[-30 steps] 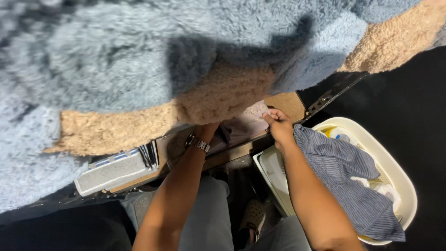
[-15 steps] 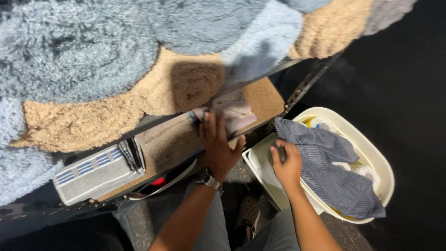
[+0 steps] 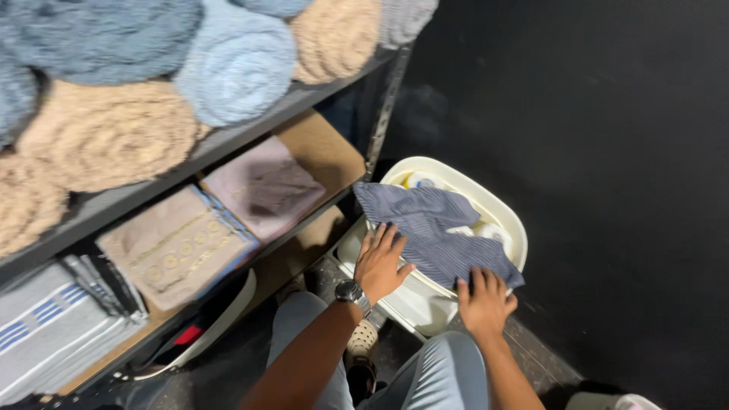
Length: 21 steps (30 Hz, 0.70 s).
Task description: The person folds various small towels and cloths by hand, picking them from a white basket and placing them onto a shelf. The person handles light blue, beige, pink, and grey towels, folding each one neatly before stacking them on the shelf.
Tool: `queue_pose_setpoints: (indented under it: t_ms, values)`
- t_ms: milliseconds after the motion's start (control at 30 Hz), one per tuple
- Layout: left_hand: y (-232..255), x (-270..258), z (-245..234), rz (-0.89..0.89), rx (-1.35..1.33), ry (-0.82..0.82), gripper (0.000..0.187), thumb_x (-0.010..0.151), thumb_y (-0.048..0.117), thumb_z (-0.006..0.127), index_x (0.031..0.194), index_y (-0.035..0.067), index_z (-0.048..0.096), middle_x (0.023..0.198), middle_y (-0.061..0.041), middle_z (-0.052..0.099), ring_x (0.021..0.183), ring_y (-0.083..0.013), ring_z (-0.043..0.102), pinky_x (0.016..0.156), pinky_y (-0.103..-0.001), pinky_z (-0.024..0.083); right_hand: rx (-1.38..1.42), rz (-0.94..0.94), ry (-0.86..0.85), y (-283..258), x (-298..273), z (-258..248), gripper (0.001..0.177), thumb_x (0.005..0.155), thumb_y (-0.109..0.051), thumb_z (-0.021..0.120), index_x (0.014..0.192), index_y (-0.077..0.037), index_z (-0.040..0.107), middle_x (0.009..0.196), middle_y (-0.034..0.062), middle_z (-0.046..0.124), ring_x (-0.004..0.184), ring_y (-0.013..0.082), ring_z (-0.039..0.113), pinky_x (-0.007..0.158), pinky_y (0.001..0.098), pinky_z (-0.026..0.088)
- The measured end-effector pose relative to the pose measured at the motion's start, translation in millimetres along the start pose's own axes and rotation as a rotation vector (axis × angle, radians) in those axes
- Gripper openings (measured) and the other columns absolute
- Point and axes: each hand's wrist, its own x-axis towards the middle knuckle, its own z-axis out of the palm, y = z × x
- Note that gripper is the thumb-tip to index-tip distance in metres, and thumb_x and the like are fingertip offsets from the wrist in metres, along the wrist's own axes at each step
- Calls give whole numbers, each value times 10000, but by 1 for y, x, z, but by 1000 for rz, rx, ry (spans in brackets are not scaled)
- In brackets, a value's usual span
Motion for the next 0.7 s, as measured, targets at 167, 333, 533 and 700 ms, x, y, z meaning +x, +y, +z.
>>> queue_pose_setpoints:
  t_ms: [167,333,533,700]
  values:
    - [17,34,28,-39,108,-12,610,940,553,644,1394,145,629,1538,-155,548,1508,-345,422,1226,-570,260,-87,94,-413,4,12,2,638,1020,-717,362,1553,-376,451,1617,-20,462,1536,249,367,1129,617,306]
    - [26,38,34,-180,198,-114,636,857,505,699,1369,138,610,1688,-204,317,1590,-421,185,1236,-545,187,-39,119,-582,0,19,-14,713,1008,-765,294,1603,-374,327,1676,-17,320,1582,267,239,1152,616,306]
    - [31,42,35,-262,260,-137,698,711,486,799,1254,105,584,1703,-268,234,1584,-458,131,1208,-530,169,-4,116,-654,-7,21,-28,732,1025,-759,233,1634,-353,263,1704,3,243,1594,275,180,1162,621,319]
    - [34,47,40,-315,292,-198,766,655,511,800,1264,131,530,1703,-293,175,1581,-483,93,1208,-549,147,-12,123,-662,-11,20,-34,728,1022,-769,219,1633,-374,246,1705,-19,227,1596,264,170,1162,622,328]
